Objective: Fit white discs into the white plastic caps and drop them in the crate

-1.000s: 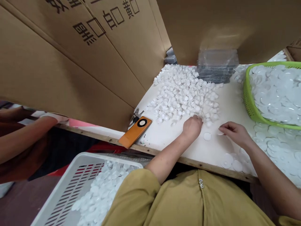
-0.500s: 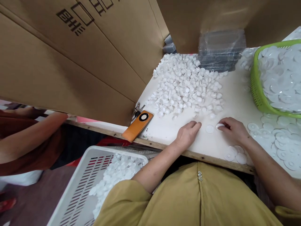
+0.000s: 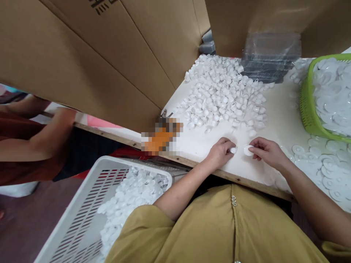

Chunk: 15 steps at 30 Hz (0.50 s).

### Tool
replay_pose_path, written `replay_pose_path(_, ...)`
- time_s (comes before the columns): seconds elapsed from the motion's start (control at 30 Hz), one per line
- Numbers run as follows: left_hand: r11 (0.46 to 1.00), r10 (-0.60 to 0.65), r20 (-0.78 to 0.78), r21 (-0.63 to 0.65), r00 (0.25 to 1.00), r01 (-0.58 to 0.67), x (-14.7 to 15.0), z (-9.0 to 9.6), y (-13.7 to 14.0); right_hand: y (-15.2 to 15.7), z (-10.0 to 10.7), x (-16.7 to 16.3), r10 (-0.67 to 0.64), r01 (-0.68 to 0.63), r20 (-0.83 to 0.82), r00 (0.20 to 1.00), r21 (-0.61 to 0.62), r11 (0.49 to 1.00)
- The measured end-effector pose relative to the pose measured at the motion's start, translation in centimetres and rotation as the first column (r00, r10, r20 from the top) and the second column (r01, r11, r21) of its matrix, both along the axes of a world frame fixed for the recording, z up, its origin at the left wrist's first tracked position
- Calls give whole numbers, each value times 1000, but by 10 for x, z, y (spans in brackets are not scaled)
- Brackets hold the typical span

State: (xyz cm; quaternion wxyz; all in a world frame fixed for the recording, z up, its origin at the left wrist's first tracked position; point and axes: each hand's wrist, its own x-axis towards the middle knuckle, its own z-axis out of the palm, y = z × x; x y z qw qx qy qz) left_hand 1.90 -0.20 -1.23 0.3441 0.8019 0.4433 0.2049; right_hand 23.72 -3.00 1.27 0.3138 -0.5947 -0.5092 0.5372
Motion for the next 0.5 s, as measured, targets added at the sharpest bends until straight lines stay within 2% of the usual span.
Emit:
replay_pose_path(0.1,999,-5,16,-45,1000,6,-1,0,3,5,-1,-24,2,-6,-55,999,-76,997)
replay_pose_path(0.2,998,-5,11,-68,1000,6,-1,-2,6,13,-7,-41,12,-13,-10,1000,-157,988)
replay_pose_path(0.33,996,-18,-5,-82,1000,18,-2,-2,10,23,-10,-48,95,-61,144,985,-224,973)
replay_pose_path(0.5,983,-104,-33,-158,994,97,-9,12,18,28,-7,-50,122,-74,165,979,-267,961)
